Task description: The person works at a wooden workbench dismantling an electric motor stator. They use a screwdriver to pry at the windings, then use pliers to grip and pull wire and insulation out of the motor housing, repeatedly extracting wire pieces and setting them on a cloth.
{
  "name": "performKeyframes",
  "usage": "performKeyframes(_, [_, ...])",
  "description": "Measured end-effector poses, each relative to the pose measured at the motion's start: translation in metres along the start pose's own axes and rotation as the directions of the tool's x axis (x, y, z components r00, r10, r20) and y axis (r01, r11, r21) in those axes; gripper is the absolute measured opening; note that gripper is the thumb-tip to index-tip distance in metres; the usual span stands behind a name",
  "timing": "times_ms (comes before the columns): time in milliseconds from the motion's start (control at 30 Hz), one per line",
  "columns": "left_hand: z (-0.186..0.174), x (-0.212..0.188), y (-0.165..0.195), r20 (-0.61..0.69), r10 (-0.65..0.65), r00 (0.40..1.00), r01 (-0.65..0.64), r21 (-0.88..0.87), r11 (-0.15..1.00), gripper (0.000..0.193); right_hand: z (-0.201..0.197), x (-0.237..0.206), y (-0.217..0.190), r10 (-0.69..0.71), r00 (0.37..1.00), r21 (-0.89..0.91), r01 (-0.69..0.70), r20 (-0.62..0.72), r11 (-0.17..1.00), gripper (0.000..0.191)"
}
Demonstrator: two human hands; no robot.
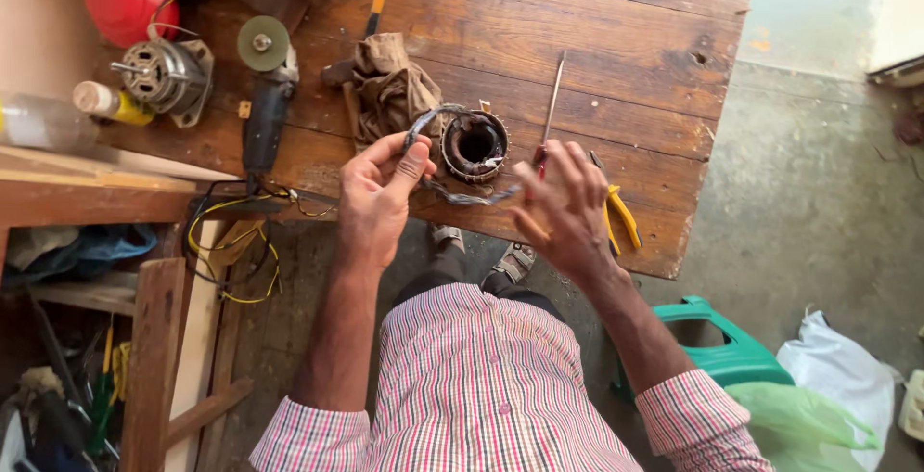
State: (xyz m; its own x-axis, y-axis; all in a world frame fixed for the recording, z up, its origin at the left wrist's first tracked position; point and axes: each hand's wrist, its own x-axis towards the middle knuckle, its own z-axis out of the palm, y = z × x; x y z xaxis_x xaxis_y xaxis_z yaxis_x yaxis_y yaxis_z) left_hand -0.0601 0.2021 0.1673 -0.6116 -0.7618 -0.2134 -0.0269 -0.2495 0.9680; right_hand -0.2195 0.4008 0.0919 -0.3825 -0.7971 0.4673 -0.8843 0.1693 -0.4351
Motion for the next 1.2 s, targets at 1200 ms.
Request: performKeyframes(1200, [0.011,0.049,0.007,0.129,-0.104,0.986,0.165,-0.827,0.537,0.033,-0.031,0.017,-0.041,0.632,0.757,0.564,-0.598,0.165,0.569,0.028])
